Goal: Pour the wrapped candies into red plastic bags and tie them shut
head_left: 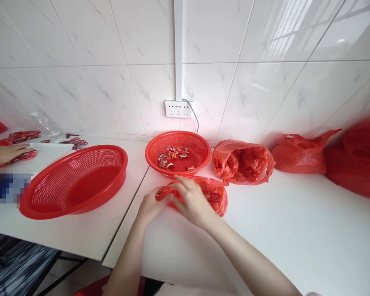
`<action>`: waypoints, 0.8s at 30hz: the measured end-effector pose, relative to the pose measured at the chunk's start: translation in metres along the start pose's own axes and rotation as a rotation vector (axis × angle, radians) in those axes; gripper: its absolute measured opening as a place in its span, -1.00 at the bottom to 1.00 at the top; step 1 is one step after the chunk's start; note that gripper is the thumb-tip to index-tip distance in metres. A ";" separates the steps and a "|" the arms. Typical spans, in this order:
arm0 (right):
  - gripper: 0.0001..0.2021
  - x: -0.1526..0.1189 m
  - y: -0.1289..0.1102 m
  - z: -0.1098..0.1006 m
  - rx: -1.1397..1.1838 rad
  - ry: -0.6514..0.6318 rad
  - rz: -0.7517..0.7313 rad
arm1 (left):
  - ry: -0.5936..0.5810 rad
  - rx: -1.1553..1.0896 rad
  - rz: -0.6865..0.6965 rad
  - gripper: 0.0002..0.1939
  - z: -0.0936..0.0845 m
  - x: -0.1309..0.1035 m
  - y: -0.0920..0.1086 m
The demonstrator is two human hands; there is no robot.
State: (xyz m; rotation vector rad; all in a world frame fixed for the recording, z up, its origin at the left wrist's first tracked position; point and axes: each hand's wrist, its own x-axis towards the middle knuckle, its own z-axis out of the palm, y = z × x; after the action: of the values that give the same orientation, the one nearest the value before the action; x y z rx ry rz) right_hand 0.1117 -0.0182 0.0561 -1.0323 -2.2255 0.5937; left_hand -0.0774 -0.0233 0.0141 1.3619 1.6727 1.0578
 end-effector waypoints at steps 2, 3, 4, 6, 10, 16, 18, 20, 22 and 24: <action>-0.57 -0.017 0.025 -0.015 -0.286 -0.002 0.217 | -0.022 0.230 0.029 -0.74 0.001 -0.006 0.002; -0.52 -0.026 0.037 -0.020 -0.404 -0.047 0.332 | -0.015 0.346 0.047 -0.80 0.001 -0.008 0.003; -0.49 -0.035 0.049 -0.025 -0.492 -0.120 0.444 | 0.005 0.436 0.062 -0.84 0.000 -0.010 0.005; -0.52 -0.050 0.071 -0.037 -0.561 -0.292 0.625 | 0.051 0.490 0.086 -0.84 -0.002 -0.011 0.010; -0.73 -0.066 0.096 -0.078 -0.443 -0.457 0.676 | 0.006 0.204 0.077 -0.86 -0.006 -0.011 0.034; -0.81 -0.047 0.075 -0.133 0.151 0.173 0.350 | -0.216 -0.085 0.091 -0.77 -0.012 -0.009 0.100; -0.81 -0.037 0.065 -0.136 0.420 0.354 0.232 | -0.278 -0.071 0.161 -0.76 -0.016 -0.006 0.119; -0.82 -0.030 0.061 -0.134 0.540 0.438 0.193 | -0.261 -0.088 0.247 -0.74 -0.020 -0.003 0.133; -0.83 -0.027 0.065 -0.130 0.480 0.455 0.252 | -0.221 -0.106 0.311 -0.74 -0.022 0.000 0.141; -0.83 -0.026 0.071 -0.128 0.365 0.423 0.344 | -0.221 -0.076 0.335 -0.74 -0.021 0.004 0.143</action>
State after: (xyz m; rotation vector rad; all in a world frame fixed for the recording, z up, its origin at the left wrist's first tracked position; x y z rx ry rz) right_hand 0.2493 0.0211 0.0950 -1.2195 -1.5177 0.8080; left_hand -0.0415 -0.0081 0.1539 1.6807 1.2599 1.0966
